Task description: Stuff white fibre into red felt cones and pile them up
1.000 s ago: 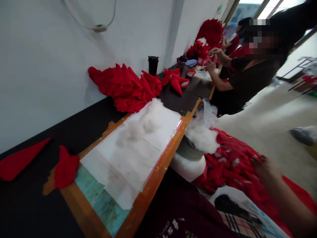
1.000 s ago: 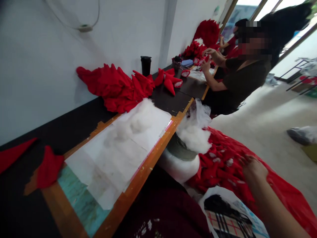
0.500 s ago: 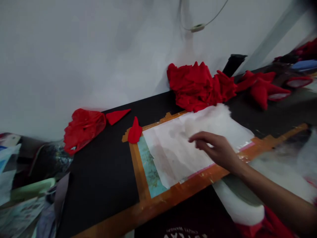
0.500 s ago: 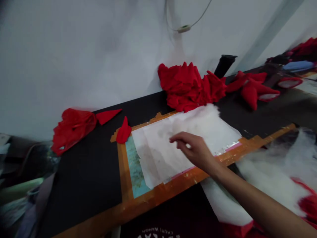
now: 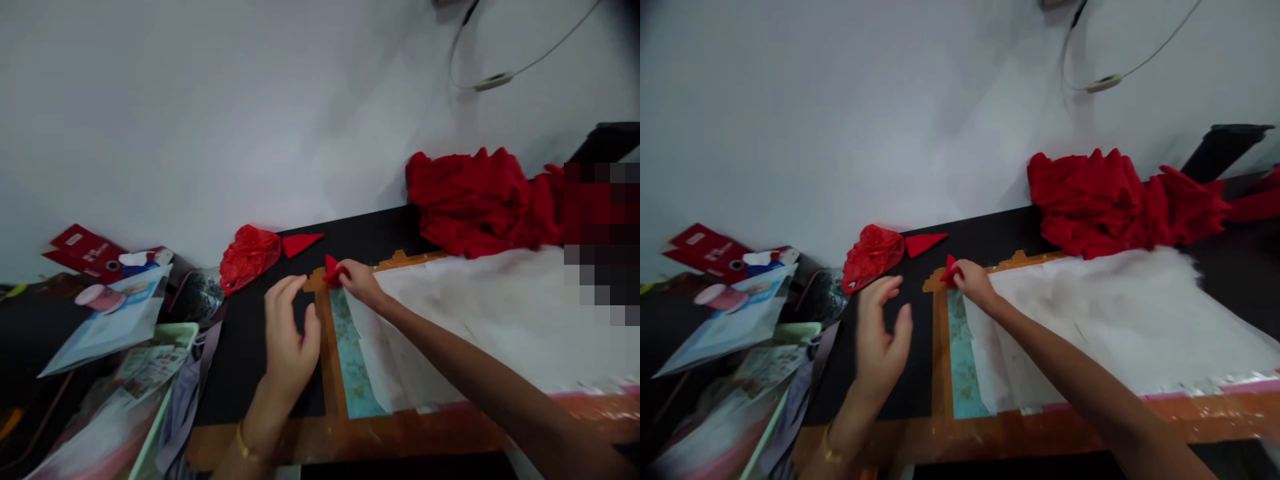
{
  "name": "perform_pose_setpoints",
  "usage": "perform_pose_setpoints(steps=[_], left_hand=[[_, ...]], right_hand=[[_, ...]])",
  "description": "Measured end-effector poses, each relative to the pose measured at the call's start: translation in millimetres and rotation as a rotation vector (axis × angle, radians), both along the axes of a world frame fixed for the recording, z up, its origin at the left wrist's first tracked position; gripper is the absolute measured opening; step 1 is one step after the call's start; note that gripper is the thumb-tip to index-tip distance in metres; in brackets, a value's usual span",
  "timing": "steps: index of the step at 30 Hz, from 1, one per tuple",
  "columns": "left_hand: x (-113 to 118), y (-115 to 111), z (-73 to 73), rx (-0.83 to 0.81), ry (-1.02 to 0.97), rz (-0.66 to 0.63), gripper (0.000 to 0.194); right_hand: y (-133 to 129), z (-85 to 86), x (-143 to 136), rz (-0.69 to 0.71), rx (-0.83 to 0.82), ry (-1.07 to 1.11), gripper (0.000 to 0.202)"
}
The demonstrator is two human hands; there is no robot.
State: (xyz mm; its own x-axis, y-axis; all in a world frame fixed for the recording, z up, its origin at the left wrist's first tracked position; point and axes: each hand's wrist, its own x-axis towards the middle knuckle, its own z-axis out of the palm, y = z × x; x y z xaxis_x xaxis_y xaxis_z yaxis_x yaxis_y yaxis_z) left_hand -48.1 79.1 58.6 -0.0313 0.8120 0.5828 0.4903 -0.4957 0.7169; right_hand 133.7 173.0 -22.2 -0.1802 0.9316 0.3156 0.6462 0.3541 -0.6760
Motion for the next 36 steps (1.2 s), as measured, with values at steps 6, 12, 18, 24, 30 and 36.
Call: perform_pose_setpoints(steps=[6,12,18,24,30,36], left_hand=[[43.6,42.2,-26.0,-0.264,-0.125,-0.191,0.048],[87.6,52.1,-42.7,-0.268,0.183,-0.198,0.017],[85.0,57.6,-42.6,-0.098,0.203,-0.068,0.02],[76.3,48.4,-40.5,0.047,0.328,0.037,0.023],[75.4,23.8,-70.4,-0.158,0.557,-0.21,0.026],[88.5,12.3,-78.8,-0.465,0.607,-0.358,0.017]], right_hand=[[-23.4,18.7,36.6,-0.098,-0.057,0.299,0.021],[-49.8,13.6,50.9,-0.204,-0.061,0.379,0.017],[-59.0,-2.2,64.4,-0.228,-0.047,0.317,0.027],[-69.3,-1.4,63.2,-0.286,0.027,0.274,0.023],[-115.2,2.9,79.3,-0.125,0.096,0.002,0.037],[-112.8,0.0,157.1,-0.323,-0.147,-0.405,0.051]])
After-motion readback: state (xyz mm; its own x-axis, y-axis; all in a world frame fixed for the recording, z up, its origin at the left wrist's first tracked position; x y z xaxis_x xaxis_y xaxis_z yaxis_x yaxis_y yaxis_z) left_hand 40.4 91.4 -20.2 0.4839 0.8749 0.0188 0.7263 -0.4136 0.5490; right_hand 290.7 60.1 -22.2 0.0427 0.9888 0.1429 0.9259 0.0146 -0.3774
